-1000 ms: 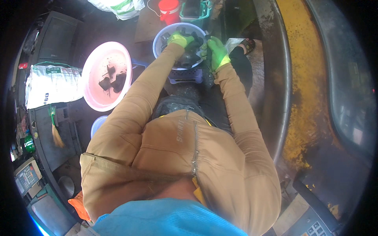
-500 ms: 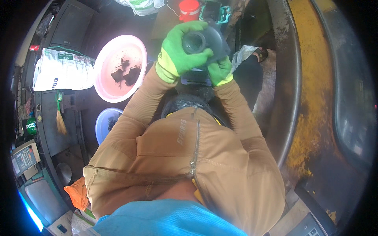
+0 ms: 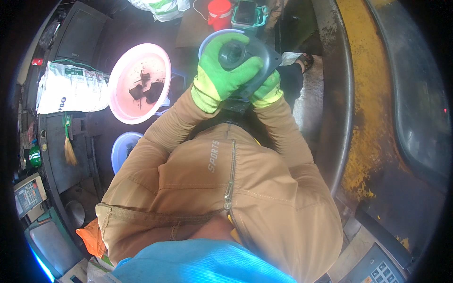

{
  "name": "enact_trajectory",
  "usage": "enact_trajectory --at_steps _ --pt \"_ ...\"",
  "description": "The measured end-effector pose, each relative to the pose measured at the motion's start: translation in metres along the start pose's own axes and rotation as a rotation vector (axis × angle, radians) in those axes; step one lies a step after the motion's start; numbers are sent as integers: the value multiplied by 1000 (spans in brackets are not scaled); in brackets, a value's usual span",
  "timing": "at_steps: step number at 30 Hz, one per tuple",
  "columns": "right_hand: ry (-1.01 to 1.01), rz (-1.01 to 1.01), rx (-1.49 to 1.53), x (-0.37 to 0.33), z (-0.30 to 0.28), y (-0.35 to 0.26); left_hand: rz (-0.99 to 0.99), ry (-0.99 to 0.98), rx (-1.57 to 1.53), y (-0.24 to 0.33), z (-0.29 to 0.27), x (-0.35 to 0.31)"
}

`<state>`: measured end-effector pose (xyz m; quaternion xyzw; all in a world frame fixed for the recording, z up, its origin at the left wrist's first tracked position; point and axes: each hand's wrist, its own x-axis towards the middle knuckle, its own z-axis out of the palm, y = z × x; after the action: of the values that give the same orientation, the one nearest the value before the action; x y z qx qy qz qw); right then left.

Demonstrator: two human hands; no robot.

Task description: The person uses a metal tool to scrape and clean the interior of small black plastic mold parts. They repeatedly pick up each part, scrape its inner surfaces, and place it into a blue basin. The person also briefly handles a larger black component and inspects it before returning to the smaller parts.

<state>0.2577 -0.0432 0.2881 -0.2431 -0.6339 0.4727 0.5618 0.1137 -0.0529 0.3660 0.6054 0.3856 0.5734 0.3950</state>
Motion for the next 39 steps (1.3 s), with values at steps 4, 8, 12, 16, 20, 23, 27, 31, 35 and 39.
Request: enact_trajectory --at_steps 4,8,12,16,20,23,27,31,35,39 --pt "-68 64 -331 10 -4 -20 84 -90 40 1 -5 1" --pt "-189 286 -101 18 -12 -36 87 -227 5 5 -10 6" --pt "-417 214 -217 17 -19 -47 28 -531 -10 5 -18 11" --pt "-368 771 405 0 -15 -53 -6 -880 -76 -3 -20 17" --pt "-348 470 -45 -3 -7 -51 255 -1049 -116 -9 -22 37" --pt "-231 -305 -791 10 -4 -48 266 -788 51 -5 -28 46" --pt "87 160 11 8 9 -45 375 -287 124 -3 -3 18" --pt "112 147 -64 -4 18 -41 411 -197 -20 -8 9 10" --pt "-107 137 29 -2 9 -52 348 -388 -76 -2 -5 14" --pt "-300 90 -94 4 1 -69 287 -545 -96 9 -13 14"
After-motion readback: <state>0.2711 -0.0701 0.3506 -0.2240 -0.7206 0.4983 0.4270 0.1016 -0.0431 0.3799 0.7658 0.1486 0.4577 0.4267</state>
